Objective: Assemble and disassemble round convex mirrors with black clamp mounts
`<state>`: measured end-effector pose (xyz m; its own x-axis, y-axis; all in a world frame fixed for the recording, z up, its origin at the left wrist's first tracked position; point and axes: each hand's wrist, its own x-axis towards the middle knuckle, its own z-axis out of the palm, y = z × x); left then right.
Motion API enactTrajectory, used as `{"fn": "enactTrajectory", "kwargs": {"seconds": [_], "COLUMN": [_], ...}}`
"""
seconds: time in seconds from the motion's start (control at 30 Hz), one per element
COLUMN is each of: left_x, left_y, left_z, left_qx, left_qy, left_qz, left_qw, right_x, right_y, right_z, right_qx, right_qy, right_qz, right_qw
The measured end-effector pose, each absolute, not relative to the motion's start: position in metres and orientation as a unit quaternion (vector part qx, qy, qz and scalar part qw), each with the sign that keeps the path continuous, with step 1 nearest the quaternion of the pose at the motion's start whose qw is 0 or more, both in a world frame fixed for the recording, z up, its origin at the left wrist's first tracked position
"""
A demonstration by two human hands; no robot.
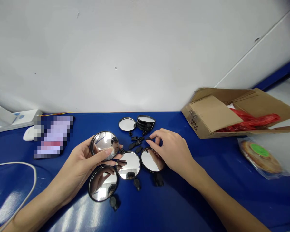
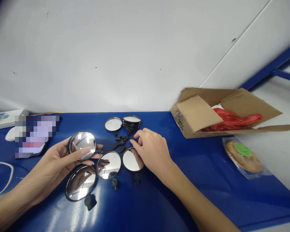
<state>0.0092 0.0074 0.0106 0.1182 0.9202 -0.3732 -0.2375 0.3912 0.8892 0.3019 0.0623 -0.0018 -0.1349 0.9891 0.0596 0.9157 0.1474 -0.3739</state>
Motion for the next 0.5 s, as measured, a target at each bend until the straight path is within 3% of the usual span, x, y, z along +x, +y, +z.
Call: {"fn": "enactTrajectory", "kwargs": {"seconds": [0.1, 0.3, 0.5], "left_x": [0.010, 0.009, 0.007], "left_y": [0.008, 0.007, 0.005], "left_z": [0.011, 0.007, 0.004], "left_qx": [0.345, 0.353, 0.386], "left_qy": [0.504, 0.497, 0.472], "left_qz": [0.432, 0.421, 0.406], "left_qw": [0.664, 0.672, 0.681], "right_x": [0.303, 0.297, 0.283], "right_y": [0.058, 0.043, 0.025], "right_z": [0.002, 0.013, 0.009], "right_qx": [-0.639, -0.490, -0.395], "right_qy": [-0.741, -0.786, -0.803], "right_qz": [0.113, 0.168, 0.262], "right_qw": [0.173, 0.338, 0.360]}}
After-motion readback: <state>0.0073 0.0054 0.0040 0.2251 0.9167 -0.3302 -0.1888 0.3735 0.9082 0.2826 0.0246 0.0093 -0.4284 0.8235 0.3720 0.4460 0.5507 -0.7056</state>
